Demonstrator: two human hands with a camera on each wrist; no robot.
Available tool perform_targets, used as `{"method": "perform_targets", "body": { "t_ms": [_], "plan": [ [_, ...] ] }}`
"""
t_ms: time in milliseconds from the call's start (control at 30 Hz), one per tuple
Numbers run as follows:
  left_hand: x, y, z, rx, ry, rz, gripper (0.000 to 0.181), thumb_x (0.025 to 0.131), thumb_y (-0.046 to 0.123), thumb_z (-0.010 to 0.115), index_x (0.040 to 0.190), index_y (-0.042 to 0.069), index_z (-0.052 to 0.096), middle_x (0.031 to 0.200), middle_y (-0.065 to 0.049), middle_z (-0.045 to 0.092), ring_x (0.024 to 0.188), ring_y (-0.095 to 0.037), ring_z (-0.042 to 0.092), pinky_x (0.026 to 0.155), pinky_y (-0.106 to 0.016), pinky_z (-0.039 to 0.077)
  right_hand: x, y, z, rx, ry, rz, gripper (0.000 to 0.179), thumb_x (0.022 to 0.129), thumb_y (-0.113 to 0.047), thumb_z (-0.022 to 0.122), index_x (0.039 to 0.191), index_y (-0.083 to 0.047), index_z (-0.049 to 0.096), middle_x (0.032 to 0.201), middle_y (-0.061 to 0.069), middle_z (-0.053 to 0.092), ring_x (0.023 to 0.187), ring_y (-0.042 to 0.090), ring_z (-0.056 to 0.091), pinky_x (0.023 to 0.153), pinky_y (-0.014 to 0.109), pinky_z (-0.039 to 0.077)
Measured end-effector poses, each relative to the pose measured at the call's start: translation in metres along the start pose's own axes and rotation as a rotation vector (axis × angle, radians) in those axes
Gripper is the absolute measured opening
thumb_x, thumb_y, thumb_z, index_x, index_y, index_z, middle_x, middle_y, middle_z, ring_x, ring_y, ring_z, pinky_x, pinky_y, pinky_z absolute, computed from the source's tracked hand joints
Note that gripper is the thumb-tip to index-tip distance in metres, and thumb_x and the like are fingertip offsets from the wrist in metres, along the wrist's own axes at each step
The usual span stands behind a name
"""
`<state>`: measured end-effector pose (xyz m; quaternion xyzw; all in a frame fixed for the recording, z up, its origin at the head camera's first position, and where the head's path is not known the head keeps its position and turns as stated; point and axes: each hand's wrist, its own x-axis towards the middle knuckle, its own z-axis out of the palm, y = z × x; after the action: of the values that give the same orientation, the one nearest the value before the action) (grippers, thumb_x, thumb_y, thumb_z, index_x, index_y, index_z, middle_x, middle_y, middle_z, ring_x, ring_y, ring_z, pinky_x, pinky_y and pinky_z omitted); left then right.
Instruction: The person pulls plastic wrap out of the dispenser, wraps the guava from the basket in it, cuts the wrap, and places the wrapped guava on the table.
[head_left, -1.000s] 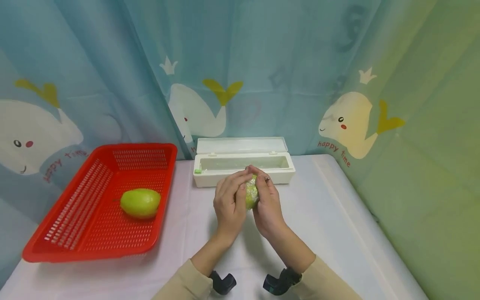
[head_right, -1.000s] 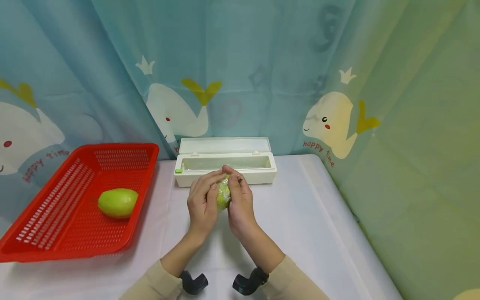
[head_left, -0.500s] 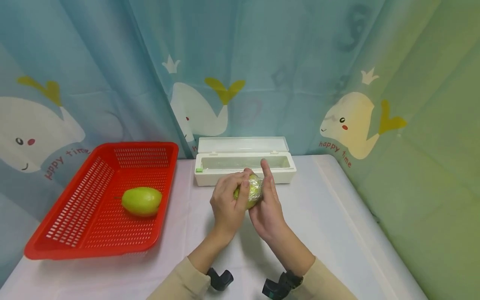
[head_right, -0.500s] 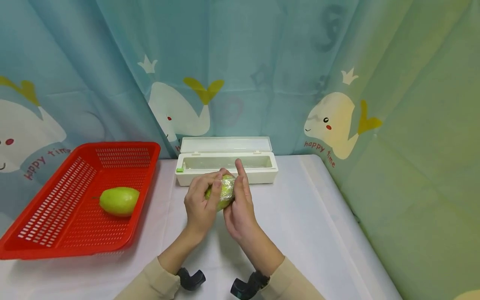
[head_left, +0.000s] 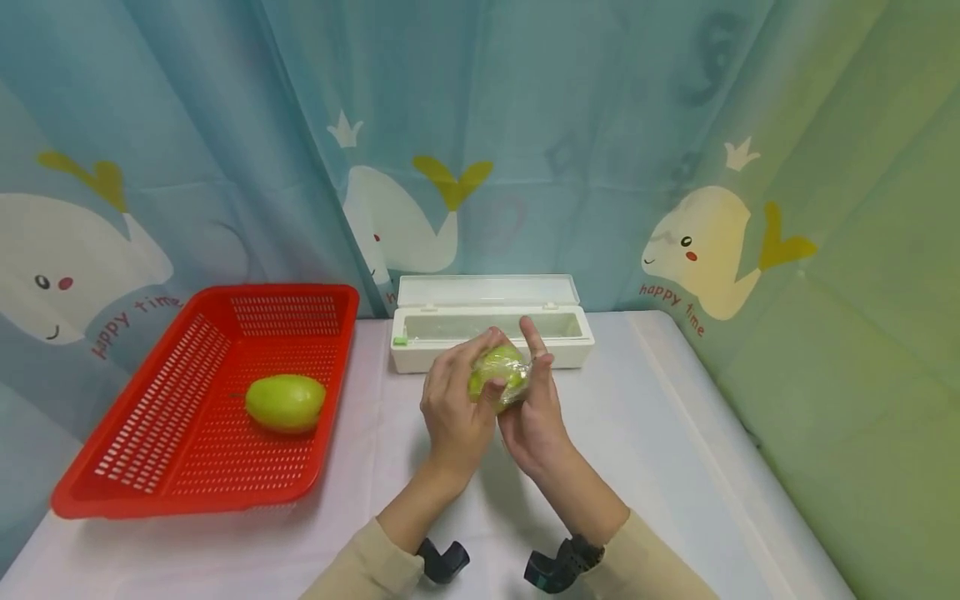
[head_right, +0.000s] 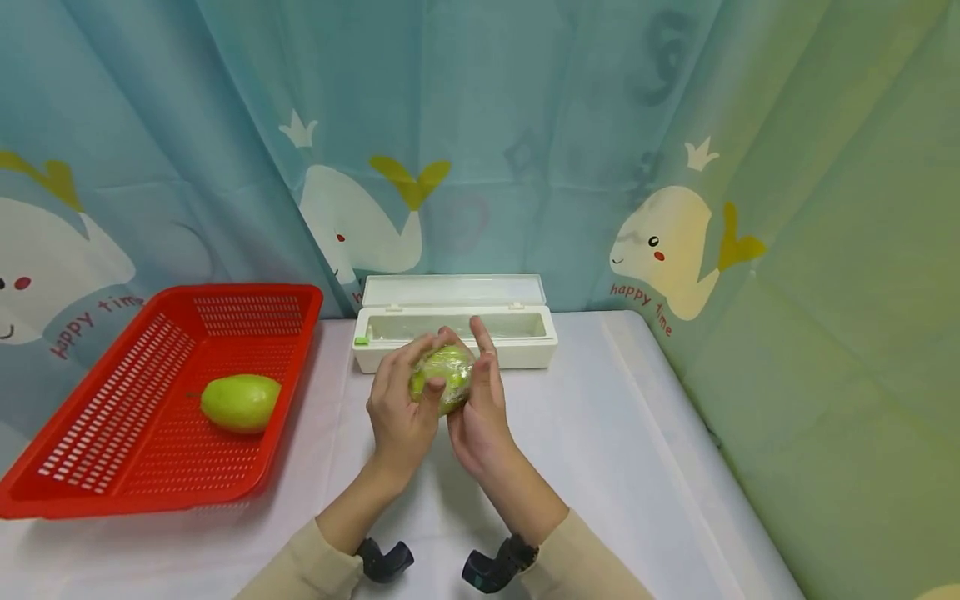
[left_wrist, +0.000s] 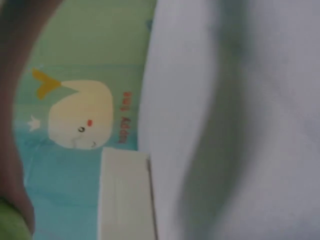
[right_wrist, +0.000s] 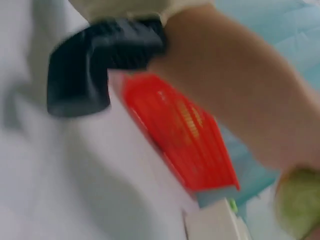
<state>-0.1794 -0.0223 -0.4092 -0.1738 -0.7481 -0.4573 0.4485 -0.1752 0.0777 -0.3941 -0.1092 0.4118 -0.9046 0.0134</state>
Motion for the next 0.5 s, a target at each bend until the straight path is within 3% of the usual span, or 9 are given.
{"method": "perform_targets", "body": {
  "t_ms": [67,100,167,233,300,400,500],
  "plan": [
    [0.000,0.004,-0.002,-0.025,-0.069,-0.026,0.070,0.098,0.066,0.030,0.143,0.016,0.049,0.131,0.002,0.066,0.113,-0.022,0.059,0.090,-0.044,0.047,0.000,-0.003,-0.006,0.020,-0.042,-0.014,0.101,0.079,-0.073,0.060,0.155,-0.023,0.018,0.156,0.014,0.031,0.141,0.024,0.039,0.110,0.027,0.041],
    [0.000,0.007,-0.004,-0.049,-0.105,-0.039,0.074,0.098,0.068,0.024,0.148,0.017,0.043,0.136,0.002,0.064,0.115,-0.022,0.057,0.091,-0.046,0.045,0.000,-0.005,-0.009,0.018,-0.057,-0.016,0.097,0.083,-0.071,0.060,0.155,-0.022,0.016,0.155,0.013,0.032,0.140,0.024,0.039,0.109,0.027,0.041],
    [0.001,0.011,-0.007,-0.112,-0.177,-0.084,0.076,0.100,0.068,0.012,0.154,0.019,0.034,0.143,0.003,0.058,0.125,-0.022,0.053,0.099,-0.051,0.039,-0.001,-0.008,-0.014,-0.001,-0.057,-0.008,0.078,0.093,-0.058,0.059,0.151,-0.020,0.024,0.154,0.011,0.036,0.140,0.024,0.040,0.108,0.026,0.043],
    [0.002,0.016,-0.011,-0.246,-0.234,-0.152,0.073,0.102,0.063,0.006,0.155,0.019,0.029,0.150,0.002,0.051,0.137,-0.022,0.045,0.109,-0.055,0.032,0.000,-0.012,-0.018,-0.028,-0.050,0.012,0.052,0.102,-0.042,0.053,0.145,-0.019,0.034,0.151,0.009,0.041,0.142,0.024,0.038,0.108,0.027,0.043],
    [0.004,0.019,-0.016,-0.442,-0.264,-0.234,0.065,0.105,0.052,0.008,0.156,0.017,0.027,0.155,-0.001,0.044,0.145,-0.021,0.036,0.117,-0.056,0.021,0.001,-0.018,-0.023,-0.040,-0.039,0.037,0.034,0.105,-0.032,0.048,0.137,-0.019,0.043,0.148,0.008,0.045,0.142,0.026,0.038,0.109,0.029,0.043],
    [0.010,0.020,-0.026,-0.740,-0.254,-0.360,0.053,0.106,0.031,0.022,0.154,0.010,0.025,0.159,-0.009,0.036,0.149,-0.021,0.029,0.123,-0.050,0.013,0.003,-0.029,-0.034,0.051,-0.057,0.084,0.024,0.106,-0.030,0.047,0.126,-0.019,0.054,0.142,0.008,0.051,0.141,0.029,0.042,0.108,0.034,0.044],
    [0.014,0.017,-0.037,-0.815,-0.227,-0.483,0.048,0.104,0.018,0.031,0.151,0.006,0.028,0.155,-0.014,0.041,0.146,-0.025,0.034,0.122,-0.047,0.022,0.006,-0.040,-0.047,0.207,-0.175,0.133,0.022,0.106,-0.030,0.046,0.122,-0.018,0.057,0.138,0.009,0.053,0.136,0.031,0.047,0.106,0.040,0.046]
  ]
}}
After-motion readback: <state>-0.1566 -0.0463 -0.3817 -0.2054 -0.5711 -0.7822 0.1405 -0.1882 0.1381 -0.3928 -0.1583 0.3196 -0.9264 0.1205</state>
